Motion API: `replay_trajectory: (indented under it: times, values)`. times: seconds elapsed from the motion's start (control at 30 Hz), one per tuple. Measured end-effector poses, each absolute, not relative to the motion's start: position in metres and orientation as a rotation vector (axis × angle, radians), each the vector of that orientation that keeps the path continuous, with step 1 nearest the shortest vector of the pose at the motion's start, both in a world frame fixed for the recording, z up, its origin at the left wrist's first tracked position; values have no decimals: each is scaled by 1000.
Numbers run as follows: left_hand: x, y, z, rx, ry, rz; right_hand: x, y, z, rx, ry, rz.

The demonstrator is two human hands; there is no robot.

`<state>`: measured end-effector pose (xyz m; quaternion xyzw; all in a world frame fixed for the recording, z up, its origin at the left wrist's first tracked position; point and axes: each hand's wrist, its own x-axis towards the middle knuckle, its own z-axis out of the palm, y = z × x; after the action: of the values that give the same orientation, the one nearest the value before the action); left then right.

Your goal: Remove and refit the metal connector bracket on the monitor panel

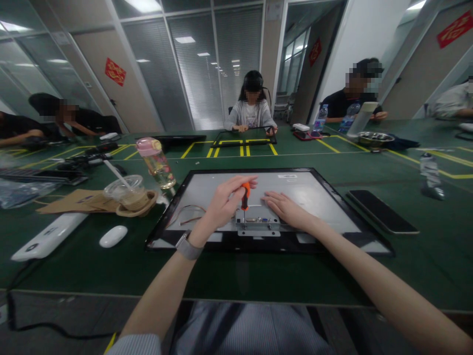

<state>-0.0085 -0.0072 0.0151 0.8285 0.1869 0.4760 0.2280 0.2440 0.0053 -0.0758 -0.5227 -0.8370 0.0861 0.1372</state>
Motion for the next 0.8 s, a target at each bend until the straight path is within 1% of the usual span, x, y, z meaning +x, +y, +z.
replay_trajectory:
  times: [0.2,0.27,0.33,0.43,0.5,0.7,0.8]
  values:
    - [-2,-7,13,2268,582,1529,244,6,-76,-1497,-2433,241]
    - [-4,-7,15,2314,572,1532,245,7,-77,-1500,-2427,239]
    - [-7,-7,17,2319,530,1399,245,7,-78,-1496,-2420,237]
    - [-11,-4,15,2234,466,1096,245,7,-77,-1492,-2422,234]
    - [-12,0,11,2183,504,1043,245,6,-76,-1500,-2428,235]
    - [-14,9,6,2310,730,1299,244,5,-74,-1496,-2410,242]
    - [-15,4,12,2365,701,1298,244,5,-74,-1497,-2418,247]
